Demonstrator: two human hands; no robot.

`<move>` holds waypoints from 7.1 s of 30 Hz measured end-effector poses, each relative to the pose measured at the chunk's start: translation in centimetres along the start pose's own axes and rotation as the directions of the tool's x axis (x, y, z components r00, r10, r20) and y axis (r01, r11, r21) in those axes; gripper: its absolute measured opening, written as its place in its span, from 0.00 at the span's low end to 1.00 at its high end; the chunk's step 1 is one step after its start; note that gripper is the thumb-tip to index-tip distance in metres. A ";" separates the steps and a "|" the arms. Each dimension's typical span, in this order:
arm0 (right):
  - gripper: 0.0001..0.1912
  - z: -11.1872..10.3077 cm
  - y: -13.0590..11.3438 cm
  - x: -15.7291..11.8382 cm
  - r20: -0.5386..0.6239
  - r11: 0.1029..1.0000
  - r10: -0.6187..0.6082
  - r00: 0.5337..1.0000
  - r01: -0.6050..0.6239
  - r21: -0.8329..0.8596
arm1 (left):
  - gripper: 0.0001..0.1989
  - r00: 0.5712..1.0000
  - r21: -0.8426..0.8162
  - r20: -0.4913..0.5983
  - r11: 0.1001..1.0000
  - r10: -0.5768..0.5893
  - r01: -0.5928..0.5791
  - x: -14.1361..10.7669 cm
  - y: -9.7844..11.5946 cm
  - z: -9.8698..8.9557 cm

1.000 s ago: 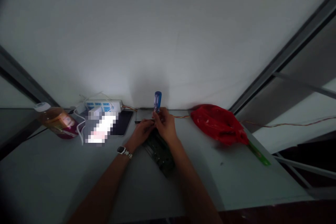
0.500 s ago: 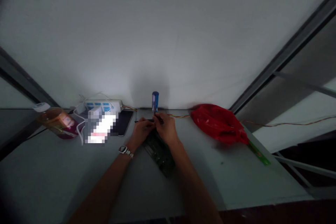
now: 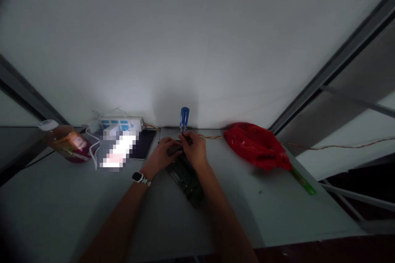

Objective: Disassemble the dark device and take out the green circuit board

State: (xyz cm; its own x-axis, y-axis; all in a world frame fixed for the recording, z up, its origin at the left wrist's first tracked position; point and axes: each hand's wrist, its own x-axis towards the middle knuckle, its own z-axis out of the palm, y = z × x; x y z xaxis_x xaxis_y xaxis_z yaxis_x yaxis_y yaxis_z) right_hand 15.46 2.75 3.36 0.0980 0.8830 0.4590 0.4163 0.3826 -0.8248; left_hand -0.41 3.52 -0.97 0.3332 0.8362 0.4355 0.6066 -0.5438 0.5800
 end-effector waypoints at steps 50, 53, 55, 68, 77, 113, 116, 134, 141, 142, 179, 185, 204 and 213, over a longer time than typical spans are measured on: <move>0.12 -0.3 0.5 0.2 0.038 1.000 -0.001 0.999 0.002 -0.022 | 0.07 0.979 -0.153 -0.128 0.979 -0.158 0.138 0.8 0.9 0.8; 0.10 -0.3 0.2 0.2 0.031 0.997 -0.028 0.999 0.030 -0.073 | 0.06 0.976 -0.134 -0.137 0.980 -0.168 0.149 0.9 0.9 0.9; 0.10 -0.4 0.1 0.3 0.030 0.995 -0.039 0.999 0.042 -0.088 | 0.07 0.976 -0.115 -0.136 0.982 -0.168 0.153 1.0 0.9 0.9; 0.15 -0.6 0.2 0.1 0.213 0.996 -0.087 0.973 0.080 0.045 | 0.10 0.999 -0.142 -0.015 0.989 -0.047 0.044 0.7 0.4 0.2; 0.12 0.0 0.1 0.1 -0.012 0.997 -0.008 1.000 0.007 -0.082 | 0.09 0.990 -0.105 -0.117 0.992 -0.080 0.068 0.5 0.8 0.8; 0.20 0.2 1.3 -5.1 0.046 0.695 0.335 0.941 -0.279 0.663 | 0.08 0.988 -0.207 0.019 0.966 -0.155 0.155 -4.3 0.3 -3.7; 0.20 0.3 1.3 -5.6 0.051 0.636 0.383 0.922 -0.303 0.710 | 0.09 0.970 -0.258 0.127 0.938 -0.206 0.233 -4.4 0.4 -3.8; 0.20 0.5 0.8 -5.8 0.068 0.601 0.370 0.927 -0.294 0.744 | 0.09 0.969 -0.399 0.066 0.884 -0.238 0.244 -4.1 0.5 -2.8; 0.17 0.4 0.2 -5.9 0.110 0.567 0.334 0.936 -0.292 0.771 | 0.12 0.953 -0.548 -0.040 0.804 -0.302 0.232 -4.1 0.6 -1.4; 0.17 0.5 0.1 -5.9 0.101 0.563 0.336 0.936 -0.286 0.775 | 0.12 0.949 -0.572 -0.035 0.785 -0.312 0.237 -4.0 0.6 -1.4; 0.19 -0.1 0.0 -5.2 -0.004 0.540 0.484 0.875 -0.295 0.788 | 0.09 0.977 0.019 -0.159 0.989 -0.143 0.147 -3.4 -3.9 -1.1; 0.18 -0.1 0.0 -5.2 -0.015 0.572 0.468 0.884 -0.290 0.767 | 0.10 0.976 -0.001 -0.151 0.988 -0.154 0.156 -3.5 -4.0 -1.2; 0.21 -3.0 2.0 -4.0 0.052 0.819 0.371 0.927 -0.352 0.453 | 0.12 0.992 -0.020 -0.091 0.996 -0.089 0.087 -4.1 -1.6 -1.0; 0.17 -4.7 4.3 -4.5 0.207 0.971 0.219 0.954 -0.192 -0.142 | 0.12 0.992 -0.124 -0.083 0.989 -0.092 0.082 -3.0 -2.0 -1.2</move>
State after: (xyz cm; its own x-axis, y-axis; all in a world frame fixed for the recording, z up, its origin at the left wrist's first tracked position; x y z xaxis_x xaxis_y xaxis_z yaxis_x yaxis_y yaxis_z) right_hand 21.10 -0.87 -0.70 -0.0021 0.9820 0.1888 0.5140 0.1630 -0.8421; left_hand -3.47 2.04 -2.63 0.2144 0.8741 0.4359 0.5372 -0.4783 0.6948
